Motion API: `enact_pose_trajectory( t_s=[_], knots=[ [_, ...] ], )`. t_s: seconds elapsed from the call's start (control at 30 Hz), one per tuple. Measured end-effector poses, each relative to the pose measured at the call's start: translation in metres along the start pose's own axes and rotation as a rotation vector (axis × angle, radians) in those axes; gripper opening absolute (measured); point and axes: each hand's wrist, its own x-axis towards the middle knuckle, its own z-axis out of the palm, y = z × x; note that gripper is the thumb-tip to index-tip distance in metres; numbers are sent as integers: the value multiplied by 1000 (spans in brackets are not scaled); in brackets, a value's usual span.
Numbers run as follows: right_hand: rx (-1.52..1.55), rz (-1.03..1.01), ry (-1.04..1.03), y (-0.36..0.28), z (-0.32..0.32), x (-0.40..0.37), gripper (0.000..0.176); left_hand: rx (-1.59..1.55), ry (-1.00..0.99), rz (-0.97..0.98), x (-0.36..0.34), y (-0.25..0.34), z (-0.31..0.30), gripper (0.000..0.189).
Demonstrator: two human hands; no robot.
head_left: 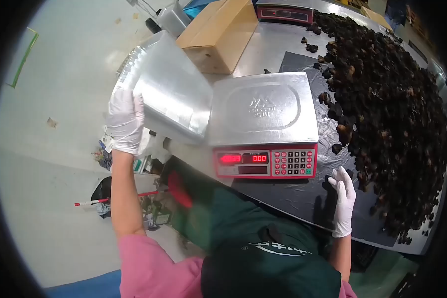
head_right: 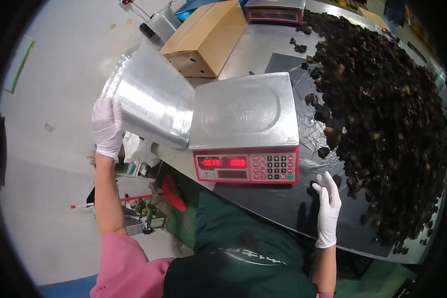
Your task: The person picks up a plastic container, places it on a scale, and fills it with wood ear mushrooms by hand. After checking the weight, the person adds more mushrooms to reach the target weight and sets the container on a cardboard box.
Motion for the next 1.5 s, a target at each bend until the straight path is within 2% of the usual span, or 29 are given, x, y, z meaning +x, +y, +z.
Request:
enact_pose_trajectory(
  t_s=[0.07, 0.17, 0.23, 0.33, 0.47, 0.6, 0.7, 0.83, 0.87, 0.97, 1.0, 1.1, 1.13, 1.23, 1.3, 1.37, 1.43, 1.5],
  knots=[
    [0, -11, 0, 3, -2, 3, 48, 196, 119, 149, -1, 18, -2, 19],
    [-41, 17, 32, -3, 3, -5, 48, 228, 23, 105, -11, 40, 0, 16],
    [-29, 6, 31, -4, 8, -1, 47, 232, 63, 86, -4, 35, 10, 17],
    [-5, -13, 43, -8, 9, 2, 44, 295, 53, 73, 5, 11, 15, 16],
    [-22, -18, 57, -6, 3, 5, 44, 250, 24, 175, 12, -39, 18, 12],
    [-39, -25, 54, 2, 2, 1, 45, 162, 28, 320, 2, -96, 17, 18],
    [-11, -6, 39, 8, 3, -4, 46, 70, -59, 202, -11, -111, 13, 19],
    [-16, 14, 47, 6, 1, -9, 46, -92, -221, -142, -10, -90, -17, 18],
    [-31, 14, 47, 5, -2, -8, 46, -254, -178, -270, -9, -89, -16, 20],
    [-32, 14, 55, 4, -7, -8, 46, -602, -305, -567, 3, -95, -20, 20],
    [-15, 19, 52, 6, -8, -8, 46, -705, -274, -632, 9, -95, -26, 22],
    [-9, 0, 56, 5, -9, -12, 46, -615, -75, -544, 10, -88, -22, 24],
    [4, -1, 81, 12, -11, -12, 46, -480, 53, -527, 13, -71, -29, 19],
    [-58, 52, 82, 6, -14, -18, 45, -441, 228, -111, 24, 31, -57, 12],
    [-57, 61, 71, 6, -15, -20, 45, -516, 90, 97, 15, 77, -39, 13],
    [-58, 20, 70, 9, -14, -20, 45, -486, 64, 282, 3, 118, -2, 16],
    [-95, -18, 77, -2, -11, -24, 46, -541, 51, 330, -18, 138, 40, 27],
    [-150, -31, 87, -7, -14, -32, 47, -676, 17, 251, -36, 145, 62, 25]
  ],
)
